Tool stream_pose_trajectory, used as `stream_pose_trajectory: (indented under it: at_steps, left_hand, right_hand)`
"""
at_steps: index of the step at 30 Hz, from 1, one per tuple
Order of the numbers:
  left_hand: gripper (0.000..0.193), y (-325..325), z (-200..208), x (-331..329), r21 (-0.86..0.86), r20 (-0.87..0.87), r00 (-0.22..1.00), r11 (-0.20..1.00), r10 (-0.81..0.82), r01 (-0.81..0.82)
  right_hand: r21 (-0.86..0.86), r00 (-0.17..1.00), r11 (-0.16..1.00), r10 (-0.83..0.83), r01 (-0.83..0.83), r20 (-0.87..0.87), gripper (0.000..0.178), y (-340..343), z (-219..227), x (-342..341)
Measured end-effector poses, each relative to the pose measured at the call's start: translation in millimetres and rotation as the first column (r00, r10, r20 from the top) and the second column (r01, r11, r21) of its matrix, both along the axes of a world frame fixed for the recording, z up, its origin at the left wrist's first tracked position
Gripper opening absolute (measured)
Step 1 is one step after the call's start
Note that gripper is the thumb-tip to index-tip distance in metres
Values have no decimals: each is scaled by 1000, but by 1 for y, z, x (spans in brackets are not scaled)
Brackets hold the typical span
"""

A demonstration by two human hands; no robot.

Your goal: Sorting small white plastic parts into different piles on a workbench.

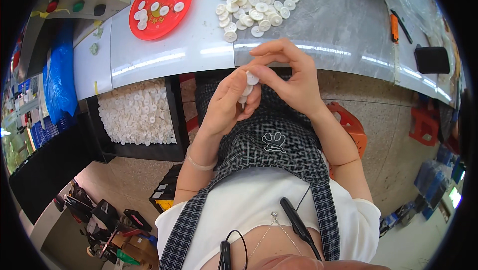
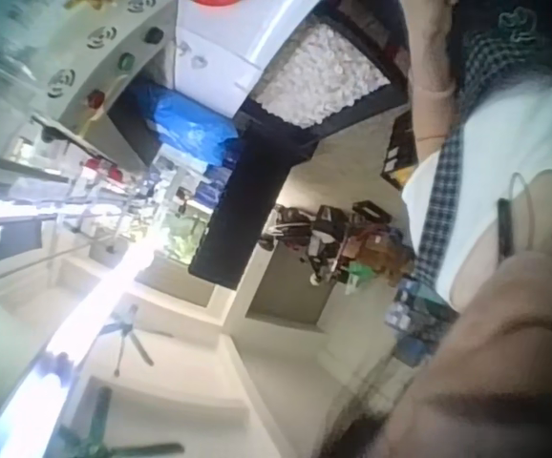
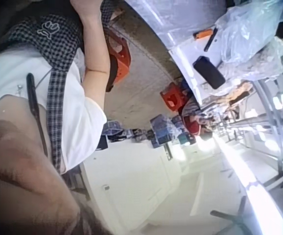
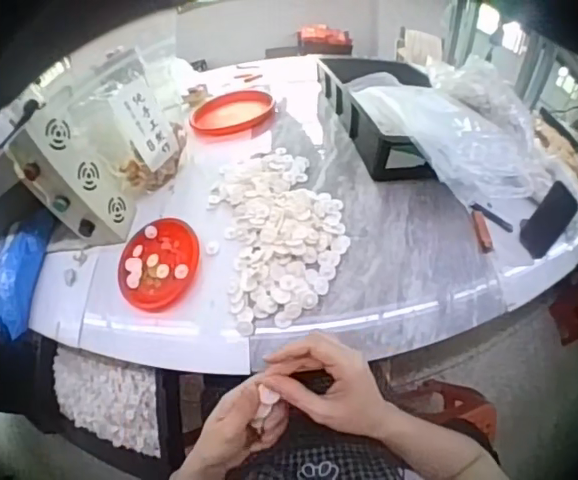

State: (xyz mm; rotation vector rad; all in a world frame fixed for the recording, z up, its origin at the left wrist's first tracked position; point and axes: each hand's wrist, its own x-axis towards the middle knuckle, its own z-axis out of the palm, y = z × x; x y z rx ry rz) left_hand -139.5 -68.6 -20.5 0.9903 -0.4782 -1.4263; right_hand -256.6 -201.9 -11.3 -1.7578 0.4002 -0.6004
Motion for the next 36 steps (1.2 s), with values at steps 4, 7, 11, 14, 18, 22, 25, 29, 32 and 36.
stream_pose_trajectory:
  at_steps: [4, 7, 11, 14, 18, 22, 25, 29, 32, 36]
  left_hand:
    - [55, 7, -3, 5, -65, -295, 955, 997, 20, -41]
    - [57, 10, 4, 4, -79, -394, 919, 996, 9, -43]
    - [56, 10, 3, 2, -137, -416, 909, 990, -28, -33]
    - [55, 10, 0, 1, -178, -349, 936, 984, -48, -16]
    - [54, 8, -2, 0, -225, -234, 970, 974, -69, 15]
    - [54, 4, -2, -3, -241, -239, 968, 970, -74, 14]
    - [54, 3, -1, -4, -224, -319, 944, 975, -78, 4]
    - [54, 0, 0, 3, -156, -387, 922, 987, -18, -47]
    - [49, -10, -1, 37, 37, -196, 932, 952, 304, -303]
    - [41, -27, 12, 119, -111, 458, 697, 813, 552, -571]
  right_hand:
    - [-351, 999, 936, -19, 8, -30, 26, -18, -9, 25]
    - [-721, 997, 691, -73, 60, 13, 32, -20, -17, 53]
    - [-810, 989, 586, -109, -19, -101, 29, -19, -31, 60]
    - [-768, 992, 640, -81, -21, -94, 24, -24, -29, 45]
    - [-750, 993, 661, -96, 16, -63, 19, -36, -27, 20]
    - [-729, 986, 678, -165, 93, -27, 10, -51, -29, 4]
    - [-761, 978, 635, -210, 135, -1, 11, -49, -23, 2]
    - [-764, 964, 602, -246, 232, 99, 14, -46, -20, -1]
    - [-716, 931, 615, -335, 332, 144, 19, -44, -24, -7]
    - [-600, 947, 737, -294, 312, 132, 19, -42, -27, -7]
